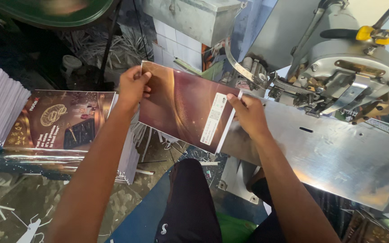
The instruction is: The person operates a sewing machine to stitch the spine of notebooks. They pick up a notebook, align it under the presser foot, sew the binding, and place the finished notebook aside. This process is repeated for multiple notebooks.
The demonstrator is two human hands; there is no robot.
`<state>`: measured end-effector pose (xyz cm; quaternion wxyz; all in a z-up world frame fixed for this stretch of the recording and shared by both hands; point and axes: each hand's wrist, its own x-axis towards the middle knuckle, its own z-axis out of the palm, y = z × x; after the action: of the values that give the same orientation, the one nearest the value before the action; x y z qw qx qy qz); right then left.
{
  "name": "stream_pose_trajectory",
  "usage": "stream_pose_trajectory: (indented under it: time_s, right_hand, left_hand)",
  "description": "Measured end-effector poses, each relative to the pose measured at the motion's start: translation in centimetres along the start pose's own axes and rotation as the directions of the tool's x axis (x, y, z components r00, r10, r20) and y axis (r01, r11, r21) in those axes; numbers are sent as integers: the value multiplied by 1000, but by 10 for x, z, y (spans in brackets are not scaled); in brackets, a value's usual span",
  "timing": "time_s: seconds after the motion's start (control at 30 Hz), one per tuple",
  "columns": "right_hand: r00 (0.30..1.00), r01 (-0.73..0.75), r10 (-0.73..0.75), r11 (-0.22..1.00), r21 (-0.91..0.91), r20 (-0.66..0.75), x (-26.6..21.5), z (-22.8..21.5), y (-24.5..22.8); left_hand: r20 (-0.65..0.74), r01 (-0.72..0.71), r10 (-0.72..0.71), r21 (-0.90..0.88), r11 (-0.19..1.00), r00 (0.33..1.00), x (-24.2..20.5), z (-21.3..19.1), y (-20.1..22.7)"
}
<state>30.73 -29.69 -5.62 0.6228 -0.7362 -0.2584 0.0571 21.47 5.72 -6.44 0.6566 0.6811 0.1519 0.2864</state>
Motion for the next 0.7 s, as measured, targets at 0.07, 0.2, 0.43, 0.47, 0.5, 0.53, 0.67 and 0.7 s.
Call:
stream_pose_trajectory:
  time_s: [0.07,0.2,0.43,0.47,0.5,0.53,0.67,0.7]
  right_hand:
    - [996,-63,54,989,-131,-66,-1,0,-7]
    - [992,-77,16,857,-510,-122,-6,1,-16]
    - [965,-170,-93,489,-855,-246,-2,7,-3]
    - [965,-180,-86,474,-862,-249,1,6,-2]
    - [964,-191,-78,457,-869,-253,3,5,-1]
    - [962,-200,-72,474,-857,-264,3,4,-1]
    - [952,-246,-31,520,-818,-306,3,2,-2]
    - [948,-264,-14,524,-810,-318,1,0,-2]
  left_hand:
    - [-14,13,-12,81,997,1000,5,6,-4]
    - [-97,27,-4,237,971,995,11,18,-8]
    - [-219,24,74,414,910,973,17,35,-20]
    - [-227,18,99,461,887,969,18,35,-20]
    - [-229,18,107,483,875,968,18,36,-21]
    - [-231,18,115,505,863,966,18,36,-21]
    - [-231,-40,203,561,827,952,12,41,-16]
    - [-236,-36,205,569,822,950,8,44,-15]
